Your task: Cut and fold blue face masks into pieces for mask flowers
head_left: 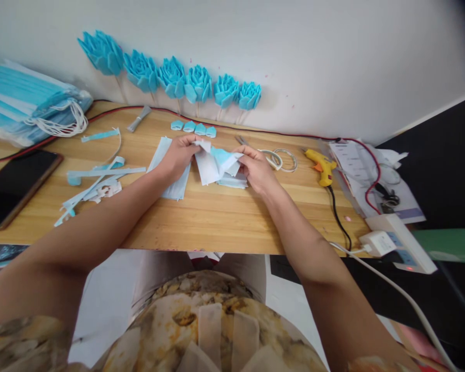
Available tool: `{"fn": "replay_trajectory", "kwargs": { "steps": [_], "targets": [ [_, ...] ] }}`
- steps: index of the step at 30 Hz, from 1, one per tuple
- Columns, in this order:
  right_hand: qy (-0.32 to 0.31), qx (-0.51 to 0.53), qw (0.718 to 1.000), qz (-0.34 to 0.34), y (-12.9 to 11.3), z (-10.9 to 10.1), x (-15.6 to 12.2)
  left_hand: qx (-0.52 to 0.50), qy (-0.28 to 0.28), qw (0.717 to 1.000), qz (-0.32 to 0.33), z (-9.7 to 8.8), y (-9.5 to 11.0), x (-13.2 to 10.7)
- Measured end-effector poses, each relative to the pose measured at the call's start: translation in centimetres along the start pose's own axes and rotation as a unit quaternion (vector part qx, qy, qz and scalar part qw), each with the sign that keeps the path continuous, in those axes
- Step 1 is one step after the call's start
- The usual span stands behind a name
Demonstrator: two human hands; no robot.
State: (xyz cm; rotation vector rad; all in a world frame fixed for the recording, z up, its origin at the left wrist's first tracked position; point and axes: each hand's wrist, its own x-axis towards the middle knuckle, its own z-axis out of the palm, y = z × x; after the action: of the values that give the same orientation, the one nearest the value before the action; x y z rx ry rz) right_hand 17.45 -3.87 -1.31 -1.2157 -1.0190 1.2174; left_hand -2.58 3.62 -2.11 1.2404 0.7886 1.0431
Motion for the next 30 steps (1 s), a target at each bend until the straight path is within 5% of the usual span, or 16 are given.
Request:
{"fn": "replay_trajectory", "kwargs": {
  "steps": [6,17,30],
  "targets": [
    [0.001,-0.004,1.0,0.008,-0.3,0.3,-0.2,0.027,-0.039,0.998,0.031,0.3,0.9,-0.7],
    [-0.01,0.013,1.0,-0.004,-0.1,-0.2,0.1,-0.013,0.007,0.999,0.035,0.2,-0.1,0.0],
    [-0.002,0.003,1.0,0.005,0.5,-0.3,0.2,-0.013,-0.006,1.0,-0.012,-0.2,-0.3,-0.3]
  ]
}}
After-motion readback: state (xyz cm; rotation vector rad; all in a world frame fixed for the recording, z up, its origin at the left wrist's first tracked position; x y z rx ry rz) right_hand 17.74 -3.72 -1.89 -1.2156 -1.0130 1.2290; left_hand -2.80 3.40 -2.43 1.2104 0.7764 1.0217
